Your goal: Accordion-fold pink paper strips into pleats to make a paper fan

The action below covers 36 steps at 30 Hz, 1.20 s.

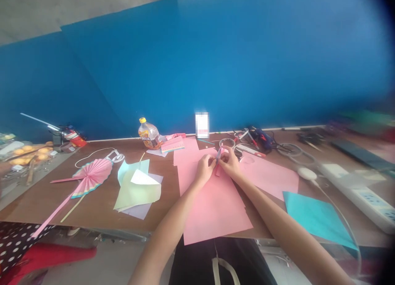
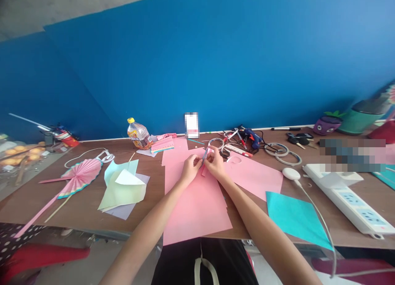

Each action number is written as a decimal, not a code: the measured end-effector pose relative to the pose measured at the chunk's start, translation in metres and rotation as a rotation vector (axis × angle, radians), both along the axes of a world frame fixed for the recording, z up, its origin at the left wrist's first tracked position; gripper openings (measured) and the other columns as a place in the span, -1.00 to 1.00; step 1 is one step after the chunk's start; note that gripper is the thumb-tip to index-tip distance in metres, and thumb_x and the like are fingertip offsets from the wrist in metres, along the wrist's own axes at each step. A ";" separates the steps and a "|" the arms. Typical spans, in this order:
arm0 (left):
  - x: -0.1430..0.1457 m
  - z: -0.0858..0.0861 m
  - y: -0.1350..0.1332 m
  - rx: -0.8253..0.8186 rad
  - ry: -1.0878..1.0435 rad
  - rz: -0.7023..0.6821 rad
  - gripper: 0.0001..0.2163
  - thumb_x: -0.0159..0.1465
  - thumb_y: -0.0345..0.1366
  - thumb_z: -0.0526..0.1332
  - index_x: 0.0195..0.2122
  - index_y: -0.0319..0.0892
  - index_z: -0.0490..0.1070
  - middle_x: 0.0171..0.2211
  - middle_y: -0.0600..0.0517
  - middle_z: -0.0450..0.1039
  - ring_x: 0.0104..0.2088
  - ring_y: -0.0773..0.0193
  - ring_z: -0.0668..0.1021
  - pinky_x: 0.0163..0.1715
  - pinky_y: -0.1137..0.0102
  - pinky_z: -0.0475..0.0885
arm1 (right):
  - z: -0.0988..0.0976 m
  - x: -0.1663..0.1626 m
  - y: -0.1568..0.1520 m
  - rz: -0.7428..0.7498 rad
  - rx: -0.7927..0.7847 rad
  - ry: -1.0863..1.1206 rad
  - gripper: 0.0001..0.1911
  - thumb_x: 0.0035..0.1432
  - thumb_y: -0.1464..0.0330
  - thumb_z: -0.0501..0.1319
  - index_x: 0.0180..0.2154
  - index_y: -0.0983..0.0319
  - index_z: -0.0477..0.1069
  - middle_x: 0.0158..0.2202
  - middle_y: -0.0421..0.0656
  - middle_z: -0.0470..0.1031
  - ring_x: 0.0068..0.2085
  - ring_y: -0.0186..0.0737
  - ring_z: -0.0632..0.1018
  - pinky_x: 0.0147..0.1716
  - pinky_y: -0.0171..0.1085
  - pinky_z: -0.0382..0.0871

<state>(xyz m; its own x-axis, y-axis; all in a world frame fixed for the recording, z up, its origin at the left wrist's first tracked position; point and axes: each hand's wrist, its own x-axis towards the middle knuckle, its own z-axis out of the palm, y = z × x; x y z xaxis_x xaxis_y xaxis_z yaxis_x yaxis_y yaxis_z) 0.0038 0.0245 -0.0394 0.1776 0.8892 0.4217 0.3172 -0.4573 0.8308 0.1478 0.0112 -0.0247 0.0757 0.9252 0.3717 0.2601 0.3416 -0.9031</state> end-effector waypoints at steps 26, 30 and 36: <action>-0.003 0.010 -0.005 0.182 0.173 0.092 -0.91 0.31 -0.33 0.06 -0.31 -0.16 0.32 -0.31 0.00 0.38 -0.30 0.27 0.46 -0.28 0.39 0.33 | 0.014 -0.005 -0.010 -0.064 0.061 -0.170 -0.38 0.05 0.32 0.17 0.17 0.13 0.14 -0.38 -0.20 0.56 -0.52 -0.27 0.46 -0.43 -0.27 0.36; 0.000 0.006 -0.004 0.162 0.155 0.120 -0.92 0.28 -0.36 0.07 -0.37 -0.16 0.27 -0.36 0.02 0.36 -0.34 0.29 0.45 -0.29 0.41 0.33 | 0.012 -0.007 -0.011 -0.054 0.053 -0.147 -0.35 0.05 0.31 0.16 0.19 0.14 0.08 -0.41 -0.22 0.54 -0.52 -0.27 0.45 -0.45 -0.29 0.35; 0.001 0.004 -0.002 0.125 0.132 0.131 -0.93 0.25 -0.38 0.08 -0.39 -0.16 0.25 -0.41 0.04 0.35 -0.36 0.30 0.44 -0.30 0.41 0.33 | 0.004 -0.007 -0.006 -0.012 0.124 -0.242 -0.81 0.05 0.39 0.08 -0.28 0.18 0.43 -0.41 -0.19 0.52 -0.49 -0.29 0.44 -0.44 -0.30 0.32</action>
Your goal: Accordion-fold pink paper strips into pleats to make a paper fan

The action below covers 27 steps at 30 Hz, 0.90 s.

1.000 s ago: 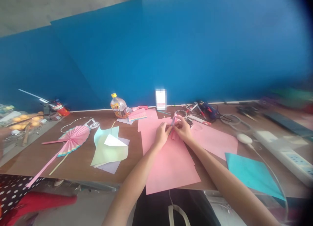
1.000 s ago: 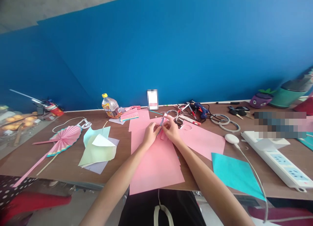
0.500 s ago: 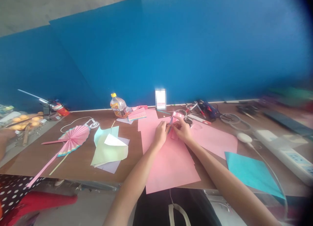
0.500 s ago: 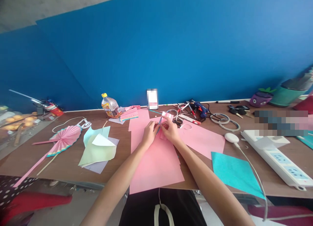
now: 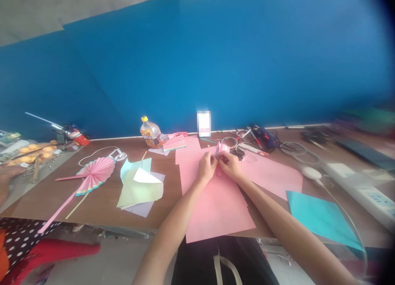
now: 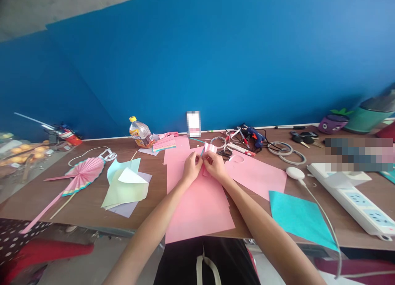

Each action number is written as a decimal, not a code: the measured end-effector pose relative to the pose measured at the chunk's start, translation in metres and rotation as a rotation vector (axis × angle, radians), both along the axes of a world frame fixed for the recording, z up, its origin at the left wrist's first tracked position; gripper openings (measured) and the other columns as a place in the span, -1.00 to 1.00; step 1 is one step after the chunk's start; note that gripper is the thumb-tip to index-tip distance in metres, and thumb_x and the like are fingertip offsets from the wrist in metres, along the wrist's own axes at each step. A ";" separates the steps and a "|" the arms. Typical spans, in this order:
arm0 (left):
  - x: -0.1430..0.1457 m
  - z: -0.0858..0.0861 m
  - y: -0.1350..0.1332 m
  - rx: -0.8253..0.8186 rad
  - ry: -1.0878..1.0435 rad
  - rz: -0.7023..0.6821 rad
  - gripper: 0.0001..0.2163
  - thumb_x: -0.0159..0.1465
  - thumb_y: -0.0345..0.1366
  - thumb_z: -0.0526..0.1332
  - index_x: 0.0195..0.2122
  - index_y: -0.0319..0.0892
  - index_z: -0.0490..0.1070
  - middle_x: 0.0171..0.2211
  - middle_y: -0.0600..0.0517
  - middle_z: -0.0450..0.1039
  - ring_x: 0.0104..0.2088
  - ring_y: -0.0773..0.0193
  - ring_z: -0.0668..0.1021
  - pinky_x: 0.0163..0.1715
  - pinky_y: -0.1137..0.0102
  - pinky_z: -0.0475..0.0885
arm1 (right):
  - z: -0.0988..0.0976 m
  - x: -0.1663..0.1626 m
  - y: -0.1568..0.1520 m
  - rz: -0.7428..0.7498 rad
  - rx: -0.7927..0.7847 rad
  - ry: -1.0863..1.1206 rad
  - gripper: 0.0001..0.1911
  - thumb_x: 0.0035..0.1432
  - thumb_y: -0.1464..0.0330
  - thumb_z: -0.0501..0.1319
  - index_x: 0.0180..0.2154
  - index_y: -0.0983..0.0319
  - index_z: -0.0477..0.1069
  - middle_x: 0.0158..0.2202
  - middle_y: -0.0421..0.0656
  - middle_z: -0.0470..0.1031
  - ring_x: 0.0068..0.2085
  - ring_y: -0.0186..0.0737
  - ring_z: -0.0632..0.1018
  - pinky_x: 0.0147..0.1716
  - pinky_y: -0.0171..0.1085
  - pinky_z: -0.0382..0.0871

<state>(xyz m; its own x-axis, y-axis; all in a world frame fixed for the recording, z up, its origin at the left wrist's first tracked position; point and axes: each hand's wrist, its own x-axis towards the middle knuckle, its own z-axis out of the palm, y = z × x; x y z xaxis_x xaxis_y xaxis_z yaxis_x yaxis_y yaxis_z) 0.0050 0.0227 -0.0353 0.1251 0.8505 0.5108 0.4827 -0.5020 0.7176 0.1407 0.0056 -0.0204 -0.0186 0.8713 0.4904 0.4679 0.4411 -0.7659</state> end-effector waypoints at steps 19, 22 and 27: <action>-0.001 0.000 0.002 -0.053 -0.059 -0.065 -0.91 0.28 -0.33 0.07 -0.38 -0.16 0.26 -0.39 0.04 0.37 -0.36 0.32 0.44 -0.28 0.41 0.36 | 0.005 -0.004 -0.007 -0.104 0.065 -0.052 -0.79 0.05 0.42 0.08 -0.38 0.21 0.50 -0.41 -0.17 0.54 -0.45 -0.28 0.47 -0.38 -0.31 0.34; -0.003 0.001 0.001 -0.054 -0.028 -0.070 -0.91 0.30 -0.30 0.05 -0.32 -0.16 0.28 -0.33 0.02 0.39 -0.31 0.30 0.46 -0.25 0.40 0.37 | 0.004 -0.001 -0.006 -0.054 0.090 -0.064 -0.78 0.08 0.43 0.06 -0.36 0.22 0.50 -0.38 -0.17 0.54 -0.43 -0.30 0.48 -0.36 -0.33 0.33; -0.009 0.009 -0.002 0.018 0.127 -0.157 -0.89 0.28 -0.35 0.09 -0.18 -0.15 0.32 -0.21 -0.04 0.40 -0.18 0.24 0.48 -0.15 0.34 0.38 | 0.003 0.001 -0.006 -0.039 0.114 -0.101 -0.78 0.07 0.46 0.06 -0.37 0.22 0.49 -0.41 -0.19 0.52 -0.45 -0.32 0.46 -0.39 -0.35 0.31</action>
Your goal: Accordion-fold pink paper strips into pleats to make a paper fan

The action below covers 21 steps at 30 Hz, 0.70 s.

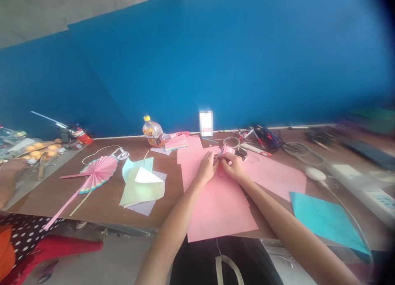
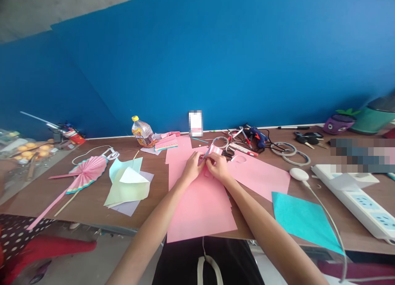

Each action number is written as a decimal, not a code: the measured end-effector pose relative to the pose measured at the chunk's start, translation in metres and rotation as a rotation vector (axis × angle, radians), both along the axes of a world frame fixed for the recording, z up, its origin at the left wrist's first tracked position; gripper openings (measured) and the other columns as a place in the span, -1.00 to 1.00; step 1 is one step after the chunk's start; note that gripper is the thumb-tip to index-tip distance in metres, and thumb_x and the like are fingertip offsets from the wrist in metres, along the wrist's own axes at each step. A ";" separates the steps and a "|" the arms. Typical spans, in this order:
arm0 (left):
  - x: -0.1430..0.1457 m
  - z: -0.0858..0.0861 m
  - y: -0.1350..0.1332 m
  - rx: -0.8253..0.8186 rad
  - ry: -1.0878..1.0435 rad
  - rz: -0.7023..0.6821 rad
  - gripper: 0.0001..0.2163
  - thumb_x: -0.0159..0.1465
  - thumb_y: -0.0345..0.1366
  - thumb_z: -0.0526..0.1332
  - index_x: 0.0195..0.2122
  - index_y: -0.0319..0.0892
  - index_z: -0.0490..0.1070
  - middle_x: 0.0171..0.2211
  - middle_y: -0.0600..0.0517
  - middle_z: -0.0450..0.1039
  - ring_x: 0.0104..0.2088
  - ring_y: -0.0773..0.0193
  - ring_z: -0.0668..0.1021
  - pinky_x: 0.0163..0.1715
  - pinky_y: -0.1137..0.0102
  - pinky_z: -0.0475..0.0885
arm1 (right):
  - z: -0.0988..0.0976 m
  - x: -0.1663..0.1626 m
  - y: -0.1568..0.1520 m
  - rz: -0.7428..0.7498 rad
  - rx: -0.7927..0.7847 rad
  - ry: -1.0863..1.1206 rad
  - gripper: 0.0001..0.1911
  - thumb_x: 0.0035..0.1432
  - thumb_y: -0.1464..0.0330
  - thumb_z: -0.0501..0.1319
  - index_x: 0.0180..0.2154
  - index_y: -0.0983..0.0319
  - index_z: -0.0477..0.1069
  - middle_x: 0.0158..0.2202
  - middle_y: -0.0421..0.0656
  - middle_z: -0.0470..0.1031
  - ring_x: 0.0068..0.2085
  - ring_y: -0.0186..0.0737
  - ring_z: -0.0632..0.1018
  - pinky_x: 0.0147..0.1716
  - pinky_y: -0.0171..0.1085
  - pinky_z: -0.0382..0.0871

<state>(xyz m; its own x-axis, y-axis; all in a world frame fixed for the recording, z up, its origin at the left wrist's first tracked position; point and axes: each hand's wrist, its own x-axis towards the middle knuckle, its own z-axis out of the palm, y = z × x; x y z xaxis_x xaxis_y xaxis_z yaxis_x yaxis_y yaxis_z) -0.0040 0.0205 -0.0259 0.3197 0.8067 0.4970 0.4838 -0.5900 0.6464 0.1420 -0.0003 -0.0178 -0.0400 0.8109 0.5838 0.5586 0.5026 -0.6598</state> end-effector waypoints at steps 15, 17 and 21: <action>0.000 -0.001 -0.003 -0.138 0.123 0.016 -0.94 0.18 -0.35 0.15 -0.38 -0.19 0.39 -0.38 -0.02 0.50 -0.41 0.29 0.50 -0.37 0.41 0.38 | -0.004 0.010 0.008 -0.180 -0.055 0.043 -0.78 0.06 0.41 0.06 -0.39 0.23 0.49 -0.41 -0.14 0.54 -0.44 -0.27 0.49 -0.37 -0.31 0.35; 0.000 -0.002 -0.001 -0.176 0.096 0.003 -0.92 0.19 -0.35 0.15 -0.37 -0.20 0.42 -0.37 -0.03 0.52 -0.40 0.28 0.52 -0.35 0.41 0.40 | -0.006 0.011 0.009 -0.187 -0.056 0.053 -0.78 0.05 0.41 0.06 -0.37 0.23 0.49 -0.40 -0.14 0.54 -0.43 -0.27 0.49 -0.35 -0.30 0.36; 0.000 -0.004 0.001 -0.274 0.018 -0.080 -0.89 0.18 -0.36 0.17 -0.30 -0.21 0.45 -0.35 -0.03 0.55 -0.36 0.29 0.55 -0.30 0.43 0.42 | -0.007 0.013 0.010 -0.197 -0.065 0.078 -0.81 0.04 0.39 0.09 -0.36 0.23 0.48 -0.44 -0.15 0.52 -0.44 -0.26 0.50 -0.36 -0.29 0.37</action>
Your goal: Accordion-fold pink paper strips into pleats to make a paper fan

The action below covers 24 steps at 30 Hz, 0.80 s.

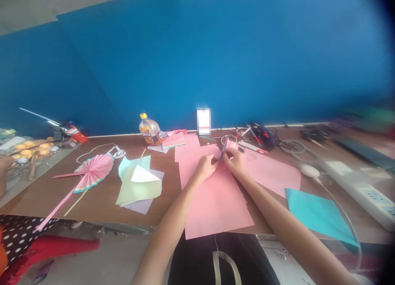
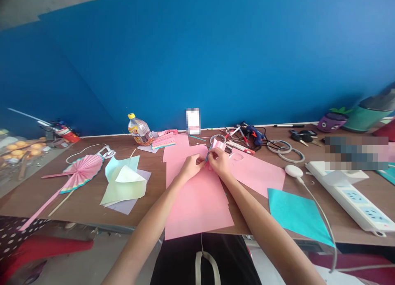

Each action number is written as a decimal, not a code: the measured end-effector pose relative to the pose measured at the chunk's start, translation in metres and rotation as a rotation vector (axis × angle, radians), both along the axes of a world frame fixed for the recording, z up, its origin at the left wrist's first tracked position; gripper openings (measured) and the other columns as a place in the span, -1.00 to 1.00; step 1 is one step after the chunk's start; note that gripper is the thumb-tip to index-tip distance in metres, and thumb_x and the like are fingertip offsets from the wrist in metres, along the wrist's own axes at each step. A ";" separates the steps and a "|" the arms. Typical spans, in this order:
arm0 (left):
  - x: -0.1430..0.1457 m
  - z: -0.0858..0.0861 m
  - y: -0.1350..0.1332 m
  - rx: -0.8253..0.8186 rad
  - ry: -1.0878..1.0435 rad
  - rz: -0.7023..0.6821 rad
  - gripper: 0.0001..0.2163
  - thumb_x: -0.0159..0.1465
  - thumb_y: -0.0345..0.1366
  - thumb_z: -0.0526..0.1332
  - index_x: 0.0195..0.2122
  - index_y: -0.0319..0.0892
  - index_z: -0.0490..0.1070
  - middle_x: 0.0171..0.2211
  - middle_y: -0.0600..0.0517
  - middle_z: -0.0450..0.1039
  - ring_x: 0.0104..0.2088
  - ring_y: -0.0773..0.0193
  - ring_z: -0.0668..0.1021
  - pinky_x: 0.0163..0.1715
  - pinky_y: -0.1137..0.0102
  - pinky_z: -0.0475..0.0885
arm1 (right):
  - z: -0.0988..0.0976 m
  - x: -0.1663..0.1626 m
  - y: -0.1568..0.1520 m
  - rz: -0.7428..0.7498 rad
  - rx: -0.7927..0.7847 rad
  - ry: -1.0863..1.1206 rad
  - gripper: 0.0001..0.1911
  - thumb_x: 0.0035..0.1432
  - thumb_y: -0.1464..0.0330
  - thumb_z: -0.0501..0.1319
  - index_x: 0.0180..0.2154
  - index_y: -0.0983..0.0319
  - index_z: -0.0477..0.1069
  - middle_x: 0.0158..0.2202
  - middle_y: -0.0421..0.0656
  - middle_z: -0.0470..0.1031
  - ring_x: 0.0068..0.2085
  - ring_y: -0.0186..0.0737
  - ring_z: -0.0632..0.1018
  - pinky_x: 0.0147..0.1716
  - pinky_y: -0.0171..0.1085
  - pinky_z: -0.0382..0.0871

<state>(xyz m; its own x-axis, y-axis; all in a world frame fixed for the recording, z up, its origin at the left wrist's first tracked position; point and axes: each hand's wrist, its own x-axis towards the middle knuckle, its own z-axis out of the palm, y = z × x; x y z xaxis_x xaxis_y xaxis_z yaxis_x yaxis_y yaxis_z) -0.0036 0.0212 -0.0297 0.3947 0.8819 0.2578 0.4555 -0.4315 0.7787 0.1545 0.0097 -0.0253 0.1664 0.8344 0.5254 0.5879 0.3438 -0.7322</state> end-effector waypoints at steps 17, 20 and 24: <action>0.005 -0.012 0.007 0.161 -0.014 0.145 -0.91 0.22 -0.37 0.17 -0.42 -0.21 0.40 -0.37 0.00 0.41 -0.35 0.32 0.47 -0.31 0.44 0.36 | 0.001 -0.007 -0.001 0.103 -0.181 0.146 -0.22 -0.10 0.37 0.13 0.19 0.20 -0.06 -0.48 -0.29 0.43 -0.53 -0.26 0.46 -0.47 -0.28 0.37; 0.005 -0.014 0.009 0.143 -0.037 0.135 -0.92 0.21 -0.37 0.18 -0.43 -0.22 0.39 -0.38 0.00 0.41 -0.35 0.32 0.48 -0.30 0.43 0.37 | 0.001 -0.008 -0.001 0.096 -0.184 0.150 -0.18 -0.11 0.39 0.11 0.22 0.22 -0.10 -0.52 -0.31 0.42 -0.54 -0.26 0.45 -0.48 -0.30 0.35; 0.004 -0.016 0.011 0.081 -0.112 0.105 -0.90 0.23 -0.33 0.17 -0.40 -0.22 0.40 -0.36 -0.01 0.45 -0.34 0.30 0.50 -0.26 0.41 0.38 | -0.001 -0.007 0.001 0.089 -0.145 0.146 -0.17 -0.10 0.39 0.09 0.24 0.25 -0.11 -0.54 -0.32 0.40 -0.55 -0.28 0.42 -0.48 -0.31 0.33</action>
